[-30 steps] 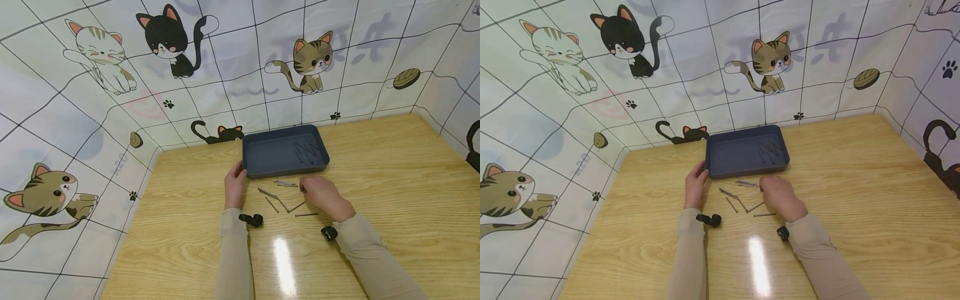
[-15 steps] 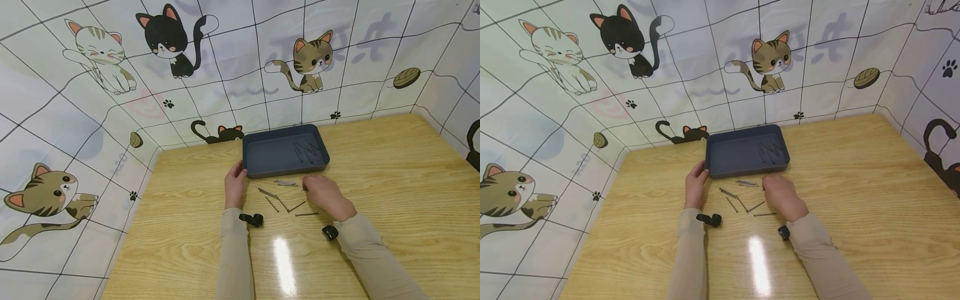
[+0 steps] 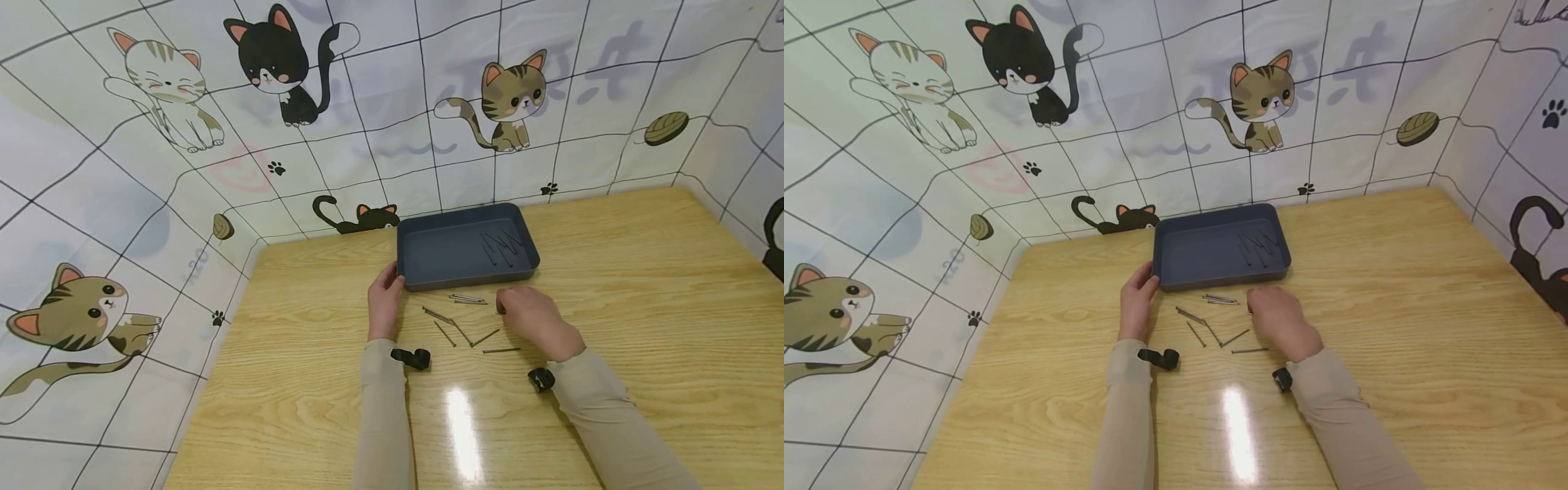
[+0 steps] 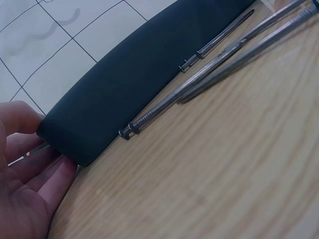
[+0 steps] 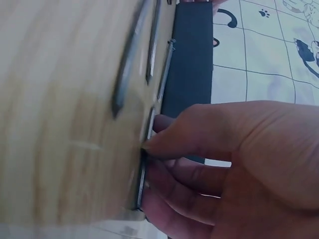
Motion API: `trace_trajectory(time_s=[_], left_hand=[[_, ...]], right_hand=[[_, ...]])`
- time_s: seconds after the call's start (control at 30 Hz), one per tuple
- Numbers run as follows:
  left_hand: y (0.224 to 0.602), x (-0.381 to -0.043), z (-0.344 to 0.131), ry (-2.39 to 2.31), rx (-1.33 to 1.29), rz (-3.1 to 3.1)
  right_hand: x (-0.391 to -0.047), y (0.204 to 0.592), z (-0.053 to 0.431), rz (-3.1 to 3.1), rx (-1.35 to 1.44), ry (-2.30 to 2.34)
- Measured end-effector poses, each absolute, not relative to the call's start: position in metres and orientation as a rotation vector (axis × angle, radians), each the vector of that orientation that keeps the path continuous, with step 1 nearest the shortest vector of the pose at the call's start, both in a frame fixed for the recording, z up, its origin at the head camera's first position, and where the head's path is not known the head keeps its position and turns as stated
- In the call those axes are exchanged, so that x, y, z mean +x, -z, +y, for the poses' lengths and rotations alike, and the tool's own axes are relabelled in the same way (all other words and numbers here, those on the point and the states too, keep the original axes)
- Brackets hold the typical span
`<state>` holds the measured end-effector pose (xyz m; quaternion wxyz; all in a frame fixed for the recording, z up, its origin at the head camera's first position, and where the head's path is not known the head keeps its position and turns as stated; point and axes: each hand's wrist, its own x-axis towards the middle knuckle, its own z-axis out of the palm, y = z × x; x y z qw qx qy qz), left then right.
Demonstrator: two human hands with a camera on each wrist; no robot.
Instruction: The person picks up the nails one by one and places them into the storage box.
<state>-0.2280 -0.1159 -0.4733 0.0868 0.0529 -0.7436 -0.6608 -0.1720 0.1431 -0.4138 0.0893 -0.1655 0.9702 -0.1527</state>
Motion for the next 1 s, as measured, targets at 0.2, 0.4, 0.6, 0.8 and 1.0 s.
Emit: trace_trajectory(time_s=[0.2, 0.4, 0.6, 0.8, 1.0], left_hand=[[0.4722, -0.2277, -0.1168, 1.982, 0.171, -2.205], [0.4717, -0.2283, -0.1162, 1.975, 0.164, -2.214], [0.4721, -0.2286, -0.1166, 1.979, 0.151, -2.208], [0.4724, -0.2287, -0.1170, 1.972, 0.132, -2.211], [0.4717, -0.2283, -0.1169, 1.972, 0.108, -2.199]], right_hand=[[-0.1714, 0.4099, 0.1430, 2.881, -0.507, 0.437], [-0.1712, 0.4096, 0.1433, 2.888, -0.512, 0.455], [-0.1758, 0.4139, 0.1480, 2.876, -0.487, 0.550], [-0.1785, 0.4175, 0.1493, 2.922, -0.475, 0.592], [-0.1794, 0.4138, 0.1474, 2.905, -0.522, 0.705]])
